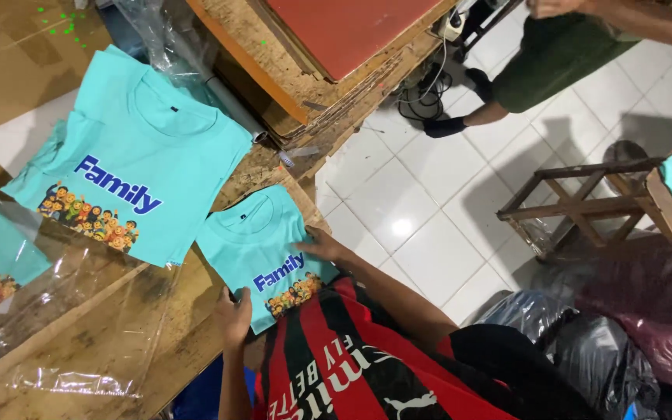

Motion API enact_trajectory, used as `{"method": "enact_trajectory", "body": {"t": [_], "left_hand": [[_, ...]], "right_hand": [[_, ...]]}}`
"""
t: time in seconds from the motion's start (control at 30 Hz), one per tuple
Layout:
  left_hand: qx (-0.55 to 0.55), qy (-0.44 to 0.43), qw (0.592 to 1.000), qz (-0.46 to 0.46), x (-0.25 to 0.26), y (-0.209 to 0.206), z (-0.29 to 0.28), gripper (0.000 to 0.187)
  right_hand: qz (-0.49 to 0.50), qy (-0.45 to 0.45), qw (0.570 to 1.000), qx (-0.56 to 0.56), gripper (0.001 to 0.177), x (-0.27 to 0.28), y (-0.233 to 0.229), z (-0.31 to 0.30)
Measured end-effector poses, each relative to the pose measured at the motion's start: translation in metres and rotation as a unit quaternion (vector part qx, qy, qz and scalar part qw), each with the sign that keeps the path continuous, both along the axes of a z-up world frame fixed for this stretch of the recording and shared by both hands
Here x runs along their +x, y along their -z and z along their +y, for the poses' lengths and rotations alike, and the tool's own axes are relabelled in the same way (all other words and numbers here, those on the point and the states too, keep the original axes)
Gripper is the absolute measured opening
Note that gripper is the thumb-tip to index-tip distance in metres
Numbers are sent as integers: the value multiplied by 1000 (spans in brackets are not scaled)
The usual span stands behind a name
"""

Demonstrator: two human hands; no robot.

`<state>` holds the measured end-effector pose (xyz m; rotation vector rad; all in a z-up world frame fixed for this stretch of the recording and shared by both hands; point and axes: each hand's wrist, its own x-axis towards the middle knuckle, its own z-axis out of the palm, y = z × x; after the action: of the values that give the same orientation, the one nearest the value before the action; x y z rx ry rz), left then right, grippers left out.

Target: Packaging folded t-shirts into clear plastic bags

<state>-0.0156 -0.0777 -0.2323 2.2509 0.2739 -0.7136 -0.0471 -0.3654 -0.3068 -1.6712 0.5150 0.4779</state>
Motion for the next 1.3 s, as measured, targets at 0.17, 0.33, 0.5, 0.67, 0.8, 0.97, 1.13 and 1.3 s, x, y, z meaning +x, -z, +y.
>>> {"method": "enact_trajectory", "body": {"t": [0.17, 0.33, 0.5, 0.67, 0.8, 0.97, 1.13, 1.3], "left_hand": [[-1, -9, 993, 118, -11, 28, -2, 100], [13, -48, 999, 2, -29, 66, 4, 94], [20, -74, 997, 11, -32, 39, -10, 95], [-6, -111, 994, 25, -31, 36, -10, 95], [132, 18, 989, -70, -21, 89, 17, 75], [73, -125, 987, 75, -23, 45, -9, 98], [62, -118, 988, 84, -18, 44, -11, 98], [19, -122, 988, 87, -22, 23, -14, 95]], "right_hand": [[92, -34, 994, 44, 117, 0, -54, 8], [132, -55, 988, 52, 85, 5, -85, 21], [97, -37, 991, 80, 92, 3, -56, 15], [71, -7, 993, 94, 99, 2, -10, 12], [101, 58, 982, 152, 95, 0, -36, 12], [123, 43, 984, 117, 94, -1, -43, 11], [131, 54, 982, 129, 97, -2, -45, 11], [77, 70, 983, 149, 75, -7, -17, 15]]}}
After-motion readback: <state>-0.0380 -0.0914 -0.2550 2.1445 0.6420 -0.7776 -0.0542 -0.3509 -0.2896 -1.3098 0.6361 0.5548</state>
